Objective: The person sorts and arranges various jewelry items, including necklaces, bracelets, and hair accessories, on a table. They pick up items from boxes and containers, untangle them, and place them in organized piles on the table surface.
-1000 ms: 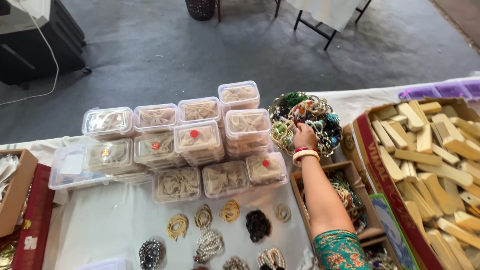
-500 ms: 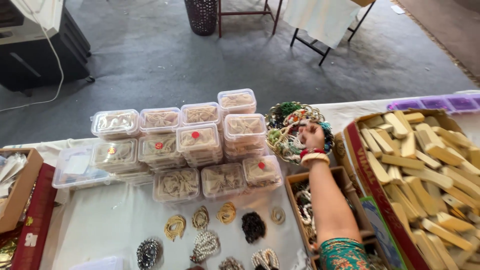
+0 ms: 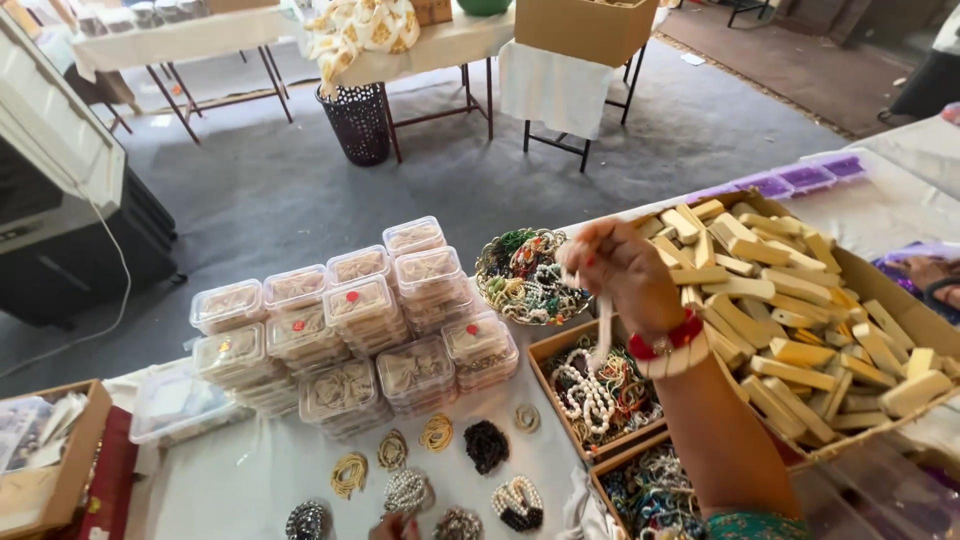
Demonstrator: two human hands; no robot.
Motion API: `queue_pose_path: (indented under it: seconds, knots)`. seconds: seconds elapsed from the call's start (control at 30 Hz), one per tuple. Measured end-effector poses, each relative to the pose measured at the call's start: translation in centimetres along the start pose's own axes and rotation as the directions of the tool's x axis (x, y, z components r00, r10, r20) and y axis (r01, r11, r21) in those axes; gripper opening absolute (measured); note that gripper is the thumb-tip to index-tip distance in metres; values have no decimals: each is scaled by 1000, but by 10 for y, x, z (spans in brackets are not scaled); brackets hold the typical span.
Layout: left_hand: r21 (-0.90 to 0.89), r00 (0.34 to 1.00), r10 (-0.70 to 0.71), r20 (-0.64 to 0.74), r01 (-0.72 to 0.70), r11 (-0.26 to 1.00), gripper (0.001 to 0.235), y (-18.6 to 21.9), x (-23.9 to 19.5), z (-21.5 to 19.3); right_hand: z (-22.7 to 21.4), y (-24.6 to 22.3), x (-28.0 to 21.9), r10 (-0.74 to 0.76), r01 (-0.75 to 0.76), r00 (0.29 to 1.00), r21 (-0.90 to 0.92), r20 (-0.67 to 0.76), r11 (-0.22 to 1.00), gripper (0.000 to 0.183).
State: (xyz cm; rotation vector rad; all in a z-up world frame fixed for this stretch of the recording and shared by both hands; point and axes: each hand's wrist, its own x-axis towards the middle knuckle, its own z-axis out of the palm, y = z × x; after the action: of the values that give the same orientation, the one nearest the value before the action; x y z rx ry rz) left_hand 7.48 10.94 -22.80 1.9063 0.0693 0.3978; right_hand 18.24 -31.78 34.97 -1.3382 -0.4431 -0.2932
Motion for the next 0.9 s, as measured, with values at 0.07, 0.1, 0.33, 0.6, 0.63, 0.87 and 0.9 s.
queue_pose_path:
  seconds: [0.07, 0.1, 0.33, 0.6, 0.63, 0.87, 0.9]
  knots:
    - [-2, 1000, 1, 15, -1, 1000, 36, 76, 25, 26, 20, -20, -26, -5, 9, 999, -78, 52, 997, 17]
    - [-63, 992, 121, 20, -119, 991, 44, 147, 28, 27, 29, -26, -38, -11, 24, 997, -172, 80, 985, 17]
    - [-526, 573, 333, 749, 210, 824, 69, 391, 9, -10, 67, -11, -100, -52, 67, 997, -301, 56, 951, 15]
    - [-451, 503, 79, 860, 681, 577, 29, 311, -20, -36, 26, 54, -123, 151, -146, 963, 39, -223, 989, 10]
    - [-462, 576, 9, 818, 647, 607, 26, 307, -19, -42, 17, 61, -126, 155, -132, 959, 109, -239, 985, 10]
    - [-412, 672, -103, 733, 560, 719, 31, 264, -6, -62, 6, 65, -142, 117, -69, 909, 132, -400, 989, 10]
    - [-441, 690, -119, 714, 574, 690, 34, 261, -6, -63, 4, 64, -144, 101, -51, 900, 126, -424, 991, 11]
